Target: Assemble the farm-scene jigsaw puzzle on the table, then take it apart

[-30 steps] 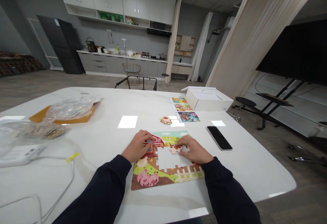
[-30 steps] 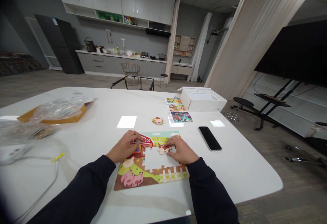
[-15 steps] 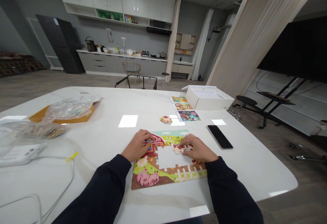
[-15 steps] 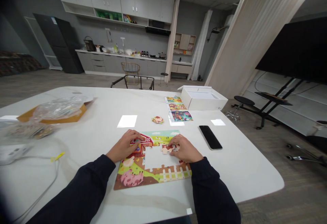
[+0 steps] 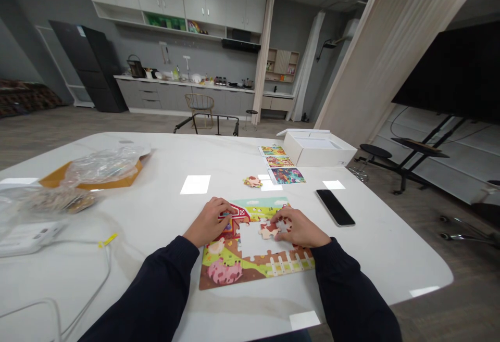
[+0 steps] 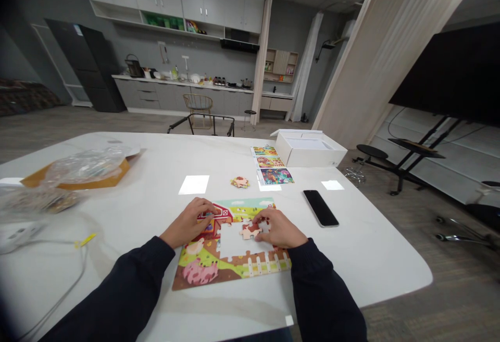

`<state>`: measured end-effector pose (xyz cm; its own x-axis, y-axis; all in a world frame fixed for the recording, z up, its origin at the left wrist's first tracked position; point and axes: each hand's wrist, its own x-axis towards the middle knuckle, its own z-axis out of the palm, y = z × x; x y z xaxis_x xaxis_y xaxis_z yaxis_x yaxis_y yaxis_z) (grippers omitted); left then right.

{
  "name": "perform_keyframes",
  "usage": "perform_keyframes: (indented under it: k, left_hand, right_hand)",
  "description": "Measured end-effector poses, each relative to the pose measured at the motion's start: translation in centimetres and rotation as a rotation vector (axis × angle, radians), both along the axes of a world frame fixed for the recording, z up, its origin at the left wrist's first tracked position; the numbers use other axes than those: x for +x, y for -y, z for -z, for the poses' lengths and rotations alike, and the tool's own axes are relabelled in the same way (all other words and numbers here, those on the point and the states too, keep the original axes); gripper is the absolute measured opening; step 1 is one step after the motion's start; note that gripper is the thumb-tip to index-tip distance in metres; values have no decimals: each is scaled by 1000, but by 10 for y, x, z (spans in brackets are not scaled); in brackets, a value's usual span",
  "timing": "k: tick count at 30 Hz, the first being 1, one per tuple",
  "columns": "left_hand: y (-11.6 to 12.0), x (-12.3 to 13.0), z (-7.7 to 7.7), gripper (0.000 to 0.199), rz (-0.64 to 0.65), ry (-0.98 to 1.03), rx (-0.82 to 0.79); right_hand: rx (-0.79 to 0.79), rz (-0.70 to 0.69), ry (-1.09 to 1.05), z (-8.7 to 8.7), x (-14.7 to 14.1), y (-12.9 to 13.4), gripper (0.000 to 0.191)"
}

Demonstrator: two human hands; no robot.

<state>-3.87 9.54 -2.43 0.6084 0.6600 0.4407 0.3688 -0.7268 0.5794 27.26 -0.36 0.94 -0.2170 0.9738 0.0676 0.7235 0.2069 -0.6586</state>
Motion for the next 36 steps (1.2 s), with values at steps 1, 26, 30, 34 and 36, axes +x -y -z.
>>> perform_keyframes:
  k: [1, 26, 30, 34, 36]
  left_hand:
    - [0, 0, -1, 21, -2, -2, 2]
    - [0, 0, -2, 18, 2, -29, 4]
    - [0, -1, 1, 18, 3, -30, 14]
    - [0, -1, 2, 18, 3, -16, 23]
    - [0, -1, 2, 19, 5, -15, 18]
  right_hand:
    - [2, -3, -2, 1, -1, 0, 34]
    - [8, 9, 4, -3, -3, -1, 37]
    - [-7, 67, 34, -6, 6, 1, 36]
    - [-23, 71, 30, -3, 13, 2, 35]
    - [-28, 65, 34, -3, 15, 2, 34]
